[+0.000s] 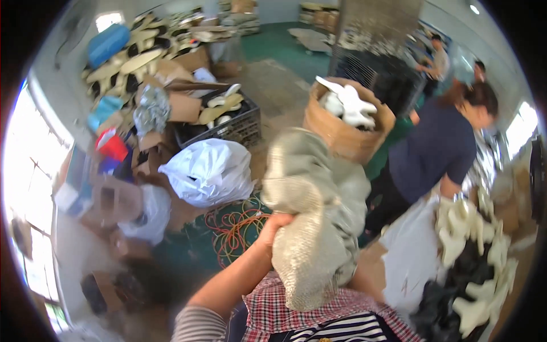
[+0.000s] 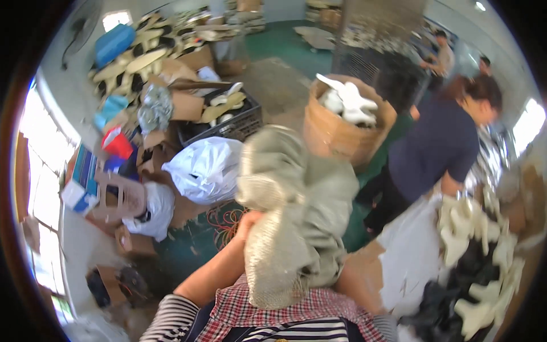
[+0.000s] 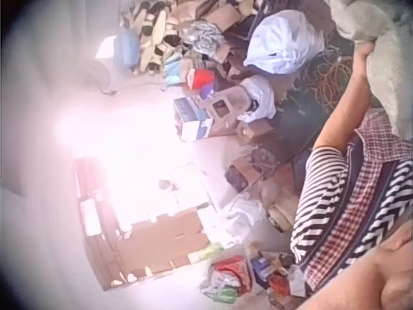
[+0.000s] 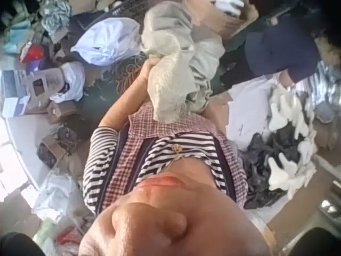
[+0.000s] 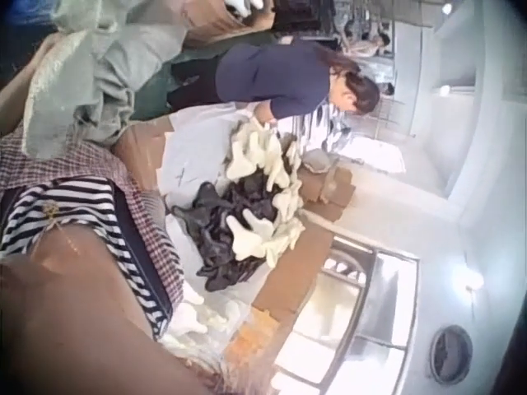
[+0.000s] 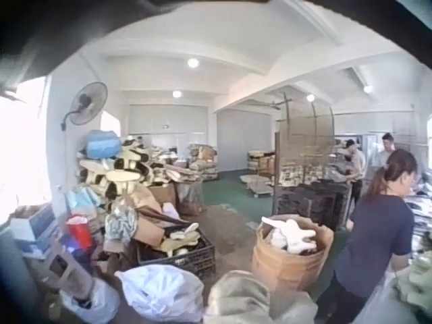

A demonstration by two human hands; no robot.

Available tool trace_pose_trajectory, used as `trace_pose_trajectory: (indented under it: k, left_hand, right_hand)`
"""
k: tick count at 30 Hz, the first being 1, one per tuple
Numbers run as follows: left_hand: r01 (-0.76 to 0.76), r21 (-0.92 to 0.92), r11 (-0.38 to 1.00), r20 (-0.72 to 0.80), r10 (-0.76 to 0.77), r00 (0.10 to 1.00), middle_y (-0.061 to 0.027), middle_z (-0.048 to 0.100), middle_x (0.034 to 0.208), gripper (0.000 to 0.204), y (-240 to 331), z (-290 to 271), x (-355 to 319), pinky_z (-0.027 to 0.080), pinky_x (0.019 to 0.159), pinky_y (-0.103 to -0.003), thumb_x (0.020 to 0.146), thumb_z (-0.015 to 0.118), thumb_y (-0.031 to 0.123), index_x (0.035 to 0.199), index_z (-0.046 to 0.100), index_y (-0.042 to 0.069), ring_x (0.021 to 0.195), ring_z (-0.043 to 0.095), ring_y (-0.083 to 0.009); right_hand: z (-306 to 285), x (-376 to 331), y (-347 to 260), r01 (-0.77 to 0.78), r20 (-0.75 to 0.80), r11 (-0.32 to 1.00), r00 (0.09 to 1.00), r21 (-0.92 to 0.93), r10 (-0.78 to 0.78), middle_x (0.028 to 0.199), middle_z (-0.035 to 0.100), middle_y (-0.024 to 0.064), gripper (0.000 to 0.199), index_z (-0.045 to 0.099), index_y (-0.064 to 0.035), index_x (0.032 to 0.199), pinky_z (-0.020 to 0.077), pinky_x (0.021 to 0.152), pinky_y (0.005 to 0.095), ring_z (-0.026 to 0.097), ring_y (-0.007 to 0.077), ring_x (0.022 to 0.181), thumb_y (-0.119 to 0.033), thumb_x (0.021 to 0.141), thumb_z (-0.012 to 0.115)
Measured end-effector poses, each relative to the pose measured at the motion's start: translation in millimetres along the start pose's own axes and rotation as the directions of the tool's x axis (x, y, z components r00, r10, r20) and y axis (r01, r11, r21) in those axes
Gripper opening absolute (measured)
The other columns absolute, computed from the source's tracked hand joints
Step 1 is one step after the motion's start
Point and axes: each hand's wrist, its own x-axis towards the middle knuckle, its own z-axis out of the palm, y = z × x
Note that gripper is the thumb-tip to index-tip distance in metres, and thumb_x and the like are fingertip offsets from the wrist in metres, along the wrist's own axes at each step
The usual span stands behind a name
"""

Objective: The recorder takes foam bicycle saddle components from a bag, arranges them on a table, uses a spray gun on them, and then puts them back into a container.

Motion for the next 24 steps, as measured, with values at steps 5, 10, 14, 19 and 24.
trace_pose_trajectory:
  k: [5,10,14,19,24]
  left_hand:
    - [-0.112,0.934,0.341,-0.085,0.513,0.854,-0.0131,0.061,0.108,0.053,-14,-84,46,0.048,0.083,-0.034,0.069,0.070,0.021,0.113,0.054,-0.003,0.094,0.061,-0.0271]
    - [-0.405,0.684,0.607,0.094,0.477,0.874,-0.0085,0.054,0.117,0.046,-1,-50,30,0.046,0.088,-0.031,0.085,0.063,0.020,0.125,0.047,0.002,0.100,0.056,-0.0197]
    - [-0.376,0.530,0.760,-0.058,0.475,0.878,-0.0086,0.053,0.118,0.046,-19,-61,26,0.046,0.088,-0.032,0.087,0.060,0.022,0.126,0.045,0.003,0.101,0.056,-0.0198]
    - [-0.336,0.281,0.899,-0.196,0.397,0.897,-0.0088,0.052,0.120,0.046,-8,-82,-9,0.047,0.088,-0.032,0.089,0.057,0.024,0.128,0.043,0.004,0.102,0.056,-0.0200]
    - [-0.506,-0.038,0.862,0.126,0.507,0.853,-0.0084,0.053,0.117,0.037,7,-160,-38,0.046,0.090,-0.035,0.094,0.047,0.025,0.125,0.045,0.006,0.104,0.054,-0.0190]
  right_hand:
    - [-16,-189,114,-0.121,0.343,0.966,0.939,0.230,0.036,0.133,0.042,0.0150,0.064,0.038,-0.0006,0.132,0.0325,0.102,0.0372,0.044,0.0253,0.119,-0.030,0.082,0.064]
    - [29,-47,80,-0.359,0.469,0.862,0.867,0.357,0.167,0.133,0.043,0.0148,0.064,0.038,-0.0010,0.132,0.0341,0.100,0.0369,0.045,0.0257,0.118,-0.030,0.082,0.064]
    - [60,-53,83,-0.478,0.604,0.772,0.782,0.418,0.157,0.132,0.043,0.0146,0.064,0.038,-0.0013,0.132,0.0354,0.100,0.0366,0.045,0.0259,0.118,-0.031,0.082,0.065]
    - [121,-11,55,-0.623,0.728,0.640,0.671,0.450,0.142,0.132,0.044,0.0144,0.064,0.039,-0.0017,0.132,0.0370,0.098,0.0363,0.046,0.0262,0.117,-0.031,0.082,0.065]
    - [124,13,-5,-0.177,0.667,0.923,0.738,0.343,-0.107,0.125,0.050,0.0113,0.060,0.039,-0.0076,0.133,0.0447,0.090,0.0366,0.051,0.0253,0.111,-0.034,0.084,0.063]
